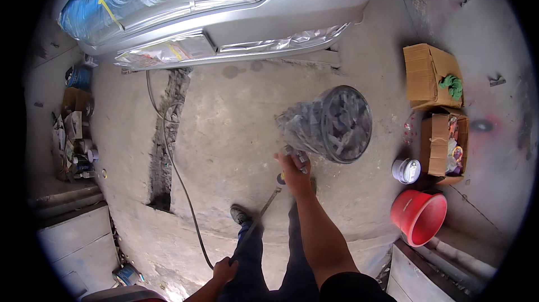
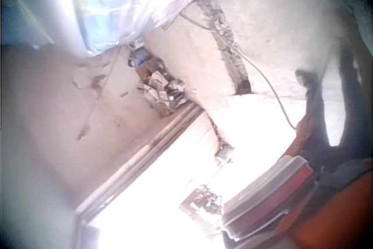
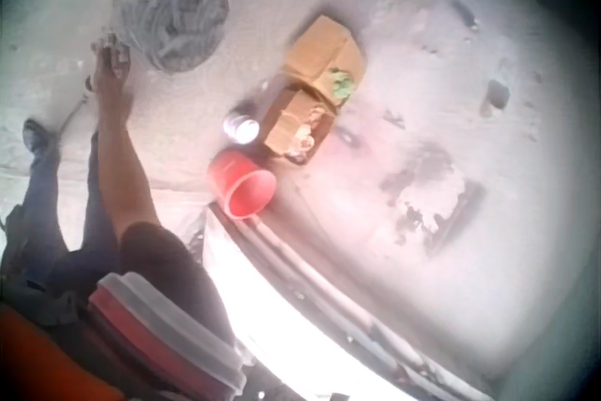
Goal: The person uses a spray gun to apply a coat of silver paint to the front section of a car. The vehicle's hood, windshield, and side windows are masked with plastic and tape to protect them from overspray. The person moves around the front of the car, systematically covering the bumper and fenders with the paint.
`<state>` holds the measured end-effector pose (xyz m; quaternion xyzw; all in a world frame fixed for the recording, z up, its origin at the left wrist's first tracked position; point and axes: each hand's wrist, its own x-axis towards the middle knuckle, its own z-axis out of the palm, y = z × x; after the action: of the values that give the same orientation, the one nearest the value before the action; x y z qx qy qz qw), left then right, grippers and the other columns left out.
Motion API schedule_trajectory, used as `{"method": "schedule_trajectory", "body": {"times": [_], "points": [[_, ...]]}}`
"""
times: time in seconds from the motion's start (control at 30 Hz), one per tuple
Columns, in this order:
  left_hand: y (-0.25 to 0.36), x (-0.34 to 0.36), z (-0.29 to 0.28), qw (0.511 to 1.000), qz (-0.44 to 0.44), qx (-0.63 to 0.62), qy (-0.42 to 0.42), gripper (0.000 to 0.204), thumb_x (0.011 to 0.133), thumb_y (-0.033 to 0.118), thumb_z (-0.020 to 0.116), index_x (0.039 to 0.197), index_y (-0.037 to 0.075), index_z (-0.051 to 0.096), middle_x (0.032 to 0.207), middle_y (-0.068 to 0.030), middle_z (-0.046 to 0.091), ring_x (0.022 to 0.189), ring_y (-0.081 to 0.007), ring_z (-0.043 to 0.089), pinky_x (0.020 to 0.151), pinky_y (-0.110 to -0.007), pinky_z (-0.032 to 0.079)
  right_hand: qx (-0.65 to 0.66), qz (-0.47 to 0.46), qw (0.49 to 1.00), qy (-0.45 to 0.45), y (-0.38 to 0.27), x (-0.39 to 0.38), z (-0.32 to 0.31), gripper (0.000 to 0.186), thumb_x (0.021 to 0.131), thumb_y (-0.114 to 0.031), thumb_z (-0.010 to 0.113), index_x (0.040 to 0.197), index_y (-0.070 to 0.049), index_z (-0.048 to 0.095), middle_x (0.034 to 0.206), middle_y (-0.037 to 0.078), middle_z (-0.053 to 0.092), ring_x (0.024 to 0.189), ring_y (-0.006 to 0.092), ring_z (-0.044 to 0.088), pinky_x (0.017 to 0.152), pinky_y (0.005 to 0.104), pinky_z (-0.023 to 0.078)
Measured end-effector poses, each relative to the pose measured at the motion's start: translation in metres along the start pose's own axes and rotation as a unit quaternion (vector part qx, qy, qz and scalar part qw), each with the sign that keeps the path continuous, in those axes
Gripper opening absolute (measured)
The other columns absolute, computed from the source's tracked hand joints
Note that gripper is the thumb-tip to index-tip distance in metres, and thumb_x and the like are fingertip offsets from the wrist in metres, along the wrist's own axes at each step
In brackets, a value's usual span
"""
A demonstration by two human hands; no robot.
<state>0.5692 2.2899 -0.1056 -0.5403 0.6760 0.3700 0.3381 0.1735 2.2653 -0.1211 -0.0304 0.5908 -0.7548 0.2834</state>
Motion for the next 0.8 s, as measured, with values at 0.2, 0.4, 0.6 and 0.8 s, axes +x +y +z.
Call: {"method": "schedule_trajectory", "body": {"times": [0.2, 0.4, 0.6, 0.8], "points": [[0.019, 0.002, 0.01, 0.999, 0.04, 0.024, -0.012, 0.041, 0.081, 0.044, 0.055, 0.085, 0.004, 0.06, 0.078, -0.0211, 0.064, 0.08, -0.0399, 0.061, 0.071, -0.047, 0.048, -0.068, 0.038, 0.997, -0.005, -0.011, 0.029, -0.015, 0.021, 0.083, -0.006, 0.062, 0.101, 0.0, 0.054, 0.084, 0.002, 0.06, 0.07, 0.0103, 0.056, 0.064, 0.0242, 0.045], [0.056, 0.001, 0.021, 0.995, 0.061, 0.055, -0.05, 0.041, 0.081, 0.045, 0.054, 0.085, 0.005, 0.058, 0.076, -0.0211, 0.063, 0.078, -0.0405, 0.061, 0.07, -0.049, 0.048, -0.026, 0.044, 0.973, 0.225, -0.047, 0.034, -0.113, 0.019, 0.088, -0.028, 0.06, 0.088, -0.009, 0.058, 0.063, -0.002, 0.05, 0.051, 0.0027, 0.041, 0.044, 0.0178, 0.03], [0.069, -0.009, 0.025, 0.993, 0.048, 0.086, -0.06, 0.041, 0.08, 0.046, 0.054, 0.09, 0.006, 0.06, 0.08, -0.0207, 0.064, 0.08, -0.0395, 0.062, 0.073, -0.048, 0.048, -0.078, -0.002, 0.974, 0.213, -0.043, 0.039, -0.096, 0.022, 0.088, -0.03, 0.06, 0.083, -0.009, 0.056, 0.064, -0.001, 0.053, 0.054, 0.0053, 0.045, 0.046, 0.02, 0.034], [0.056, -0.015, 0.031, 0.993, 0.033, 0.096, -0.065, 0.042, 0.079, 0.045, 0.055, 0.093, 0.007, 0.063, 0.084, -0.0189, 0.065, 0.083, -0.038, 0.062, 0.076, -0.046, 0.049, -0.135, -0.092, 0.984, -0.075, -0.016, 0.015, -0.072, 0.009, 0.08, -0.01, 0.066, 0.08, -0.005, 0.058, 0.069, 0.001, 0.06, 0.063, 0.0093, 0.056, 0.06, 0.0215, 0.044]]}}
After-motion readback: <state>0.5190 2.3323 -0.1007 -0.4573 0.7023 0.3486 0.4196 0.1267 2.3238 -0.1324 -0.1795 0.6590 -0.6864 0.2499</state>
